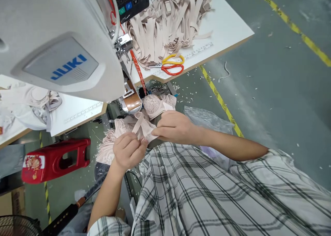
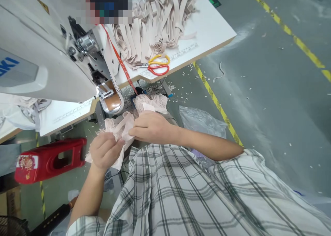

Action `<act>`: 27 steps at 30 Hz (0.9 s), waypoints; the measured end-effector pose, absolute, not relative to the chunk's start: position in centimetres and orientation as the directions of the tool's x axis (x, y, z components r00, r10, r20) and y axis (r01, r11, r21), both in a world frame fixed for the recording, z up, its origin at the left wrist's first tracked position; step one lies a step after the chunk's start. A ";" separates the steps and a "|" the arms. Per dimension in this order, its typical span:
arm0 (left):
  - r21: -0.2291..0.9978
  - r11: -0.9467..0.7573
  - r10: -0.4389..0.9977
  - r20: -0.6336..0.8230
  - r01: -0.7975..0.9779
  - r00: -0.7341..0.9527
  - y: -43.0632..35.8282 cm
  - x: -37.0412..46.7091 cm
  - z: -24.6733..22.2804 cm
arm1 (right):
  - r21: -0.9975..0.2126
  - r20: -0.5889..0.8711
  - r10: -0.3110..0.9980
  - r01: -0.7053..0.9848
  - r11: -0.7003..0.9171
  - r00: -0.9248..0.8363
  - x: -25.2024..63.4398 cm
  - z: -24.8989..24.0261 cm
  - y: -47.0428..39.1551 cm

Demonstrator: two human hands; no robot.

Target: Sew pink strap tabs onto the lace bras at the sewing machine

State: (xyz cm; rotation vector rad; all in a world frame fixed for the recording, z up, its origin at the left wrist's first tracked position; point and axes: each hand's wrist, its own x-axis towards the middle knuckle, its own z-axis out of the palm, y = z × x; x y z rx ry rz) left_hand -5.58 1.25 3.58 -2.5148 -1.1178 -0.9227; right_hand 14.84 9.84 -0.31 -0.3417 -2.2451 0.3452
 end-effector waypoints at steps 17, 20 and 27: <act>0.835 0.417 0.887 -0.460 -0.359 -0.041 1.5 -5.3 1.3 | -0.881 -0.343 0.476 0.102 -0.462 -0.810 13.4 0.0 10.0; 0.808 0.428 0.877 -0.480 -0.405 -0.031 1.6 -5.2 1.2 | -0.877 -0.351 0.491 0.097 -0.470 -0.797 13.4 0.4 9.8; 0.919 0.354 0.926 -0.370 -0.173 -0.072 1.4 -5.7 0.3 | -0.886 -0.337 0.526 0.073 -0.458 -0.781 13.8 -0.1 10.1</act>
